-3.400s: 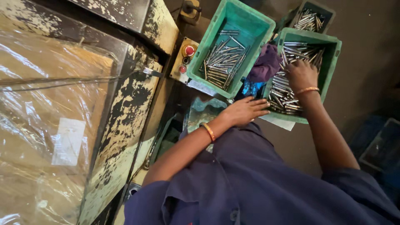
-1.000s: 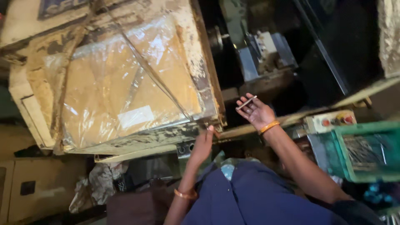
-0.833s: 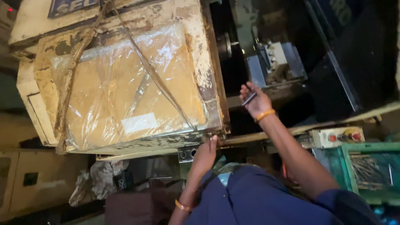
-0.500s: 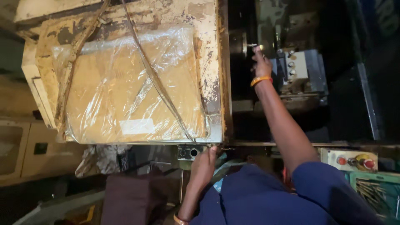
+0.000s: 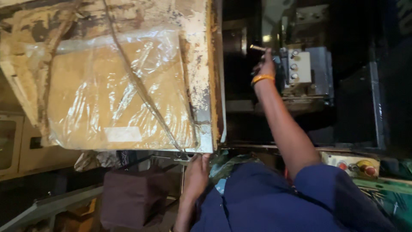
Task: The person repeatedly picks metal rods from a green bin, inserts them into a CNC machine, and presses a button to process them. The person also wipes the machine surface with a cloth between cycles.
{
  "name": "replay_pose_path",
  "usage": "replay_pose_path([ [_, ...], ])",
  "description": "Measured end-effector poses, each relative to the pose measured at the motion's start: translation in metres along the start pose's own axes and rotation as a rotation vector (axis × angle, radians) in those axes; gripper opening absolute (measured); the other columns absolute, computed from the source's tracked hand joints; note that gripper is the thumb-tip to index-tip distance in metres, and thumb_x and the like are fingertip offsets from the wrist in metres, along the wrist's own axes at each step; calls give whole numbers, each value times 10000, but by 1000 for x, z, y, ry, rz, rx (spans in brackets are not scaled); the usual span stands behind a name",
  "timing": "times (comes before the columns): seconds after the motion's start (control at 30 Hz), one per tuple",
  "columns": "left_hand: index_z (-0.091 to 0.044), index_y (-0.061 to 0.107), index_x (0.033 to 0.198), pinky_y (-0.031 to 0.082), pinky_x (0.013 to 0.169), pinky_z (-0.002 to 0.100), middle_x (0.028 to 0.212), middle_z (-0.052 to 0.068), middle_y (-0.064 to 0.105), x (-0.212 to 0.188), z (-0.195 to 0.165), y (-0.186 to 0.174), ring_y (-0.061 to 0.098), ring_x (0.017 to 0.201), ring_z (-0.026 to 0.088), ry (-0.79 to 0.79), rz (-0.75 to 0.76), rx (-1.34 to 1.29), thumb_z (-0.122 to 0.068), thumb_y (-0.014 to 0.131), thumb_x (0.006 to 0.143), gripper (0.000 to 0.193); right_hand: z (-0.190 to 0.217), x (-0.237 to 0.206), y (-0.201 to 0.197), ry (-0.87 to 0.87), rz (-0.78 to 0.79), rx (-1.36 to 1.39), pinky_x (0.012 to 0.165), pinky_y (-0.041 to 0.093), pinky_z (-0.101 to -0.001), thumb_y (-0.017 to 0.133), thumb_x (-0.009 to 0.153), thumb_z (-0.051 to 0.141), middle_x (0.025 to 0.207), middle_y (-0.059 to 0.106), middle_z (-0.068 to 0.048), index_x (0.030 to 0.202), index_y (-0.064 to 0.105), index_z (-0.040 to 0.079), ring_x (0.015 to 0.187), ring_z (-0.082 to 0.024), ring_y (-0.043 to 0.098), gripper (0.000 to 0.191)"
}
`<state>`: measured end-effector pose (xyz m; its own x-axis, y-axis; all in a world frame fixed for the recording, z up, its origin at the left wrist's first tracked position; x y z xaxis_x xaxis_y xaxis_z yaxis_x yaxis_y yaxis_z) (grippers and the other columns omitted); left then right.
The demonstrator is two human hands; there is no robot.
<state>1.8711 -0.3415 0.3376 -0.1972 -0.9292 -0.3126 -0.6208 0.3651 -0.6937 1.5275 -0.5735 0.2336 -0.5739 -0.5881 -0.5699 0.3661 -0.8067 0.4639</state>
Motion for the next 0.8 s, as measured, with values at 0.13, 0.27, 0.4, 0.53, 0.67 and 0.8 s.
replay_pose_path([
  [0.13, -32, 649, 1235, 481, 960, 510, 1188, 265, 683, 2, 5, -7, 618, 1143, 467, -16, 59, -2, -445, 323, 1074, 550, -28, -46, -47, 8, 77, -100, 390, 251, -256, 806, 857, 464, 550, 407, 59, 754, 593, 190, 407, -78, 364, 362],
  [0.27, -86, 647, 1302, 478, 973, 510, 1217, 267, 670, 2, 21, -17, 596, 1174, 479, -164, 169, 58, -481, 325, 1050, 569, -25, -121, -122, -156, 350, -630, 470, 293, -256, 792, 910, 384, 686, 541, 54, 883, 708, 161, 536, -71, 408, 240],
  [0.4, -115, 664, 1312, 479, 971, 511, 1185, 258, 694, 9, 32, -35, 613, 1159, 477, -87, 294, 135, -485, 282, 1054, 591, 21, -189, -201, -346, 497, -1259, 677, 536, -316, 760, 897, 353, 837, 758, -44, 1049, 779, 85, 748, -144, 685, 308],
  [0.53, -88, 678, 1287, 493, 954, 511, 1156, 278, 696, 15, 41, -48, 626, 1141, 484, -77, 334, 167, -485, 300, 1067, 591, 83, -251, -288, -21, 301, -1841, 906, 531, -456, 645, 925, 472, 1109, 763, -135, 1214, 721, 129, 956, -270, 730, 455],
  [0.67, -66, 670, 1280, 483, 940, 510, 1166, 277, 690, 24, 47, -54, 619, 1118, 491, 52, 354, 162, -471, 293, 1070, 592, 125, -310, -366, 177, -186, -1996, 933, 588, -452, 629, 973, 407, 1143, 791, -134, 1216, 786, 161, 989, -332, 774, 380],
  [0.8, -45, 683, 1250, 485, 931, 510, 1149, 282, 696, 33, 54, -50, 618, 1111, 492, 106, 335, 145, -467, 301, 1076, 595, 127, -309, -407, 46, -254, -2005, 900, 546, -499, 674, 942, 361, 1185, 738, -192, 1225, 743, 99, 1074, -403, 700, 391],
])
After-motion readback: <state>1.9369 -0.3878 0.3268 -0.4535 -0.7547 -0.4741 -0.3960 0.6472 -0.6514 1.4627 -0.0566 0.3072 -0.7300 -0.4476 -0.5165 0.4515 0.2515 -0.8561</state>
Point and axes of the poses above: each hand's wrist, its own x-axis towards the middle knuckle, its own y-axis out of the palm, z = x × y, the point moved 3 cm from there along x, towards the middle knuckle
